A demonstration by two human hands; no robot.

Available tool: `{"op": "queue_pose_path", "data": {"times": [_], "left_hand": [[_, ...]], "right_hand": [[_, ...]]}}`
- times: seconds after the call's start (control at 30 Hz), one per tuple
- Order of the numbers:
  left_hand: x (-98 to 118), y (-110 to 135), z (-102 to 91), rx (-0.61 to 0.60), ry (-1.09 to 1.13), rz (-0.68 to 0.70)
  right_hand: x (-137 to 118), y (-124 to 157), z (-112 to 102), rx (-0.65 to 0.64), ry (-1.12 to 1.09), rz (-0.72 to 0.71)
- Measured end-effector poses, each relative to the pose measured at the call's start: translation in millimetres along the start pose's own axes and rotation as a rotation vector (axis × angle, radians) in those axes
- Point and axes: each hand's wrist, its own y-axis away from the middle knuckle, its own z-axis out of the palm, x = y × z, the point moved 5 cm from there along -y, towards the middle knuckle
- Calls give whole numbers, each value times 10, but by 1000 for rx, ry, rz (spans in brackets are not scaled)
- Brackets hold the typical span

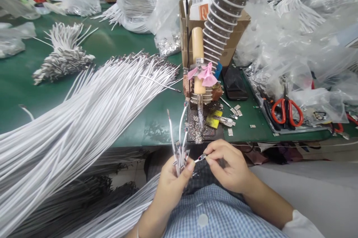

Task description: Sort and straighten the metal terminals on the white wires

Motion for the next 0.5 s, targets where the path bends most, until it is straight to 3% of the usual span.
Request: {"op": "queue_pose_path", "data": {"times": [0.1, 0.2, 0.5], "left_hand": [[35, 46, -49, 77, -76, 23], [206, 21, -59, 135, -205, 91], [511, -177, 39, 166, -370, 288]], "right_hand": [[20, 20, 44, -27, 2, 25], [25, -34, 53, -15, 26, 42], [-1, -265, -56, 66, 151, 25]]}}
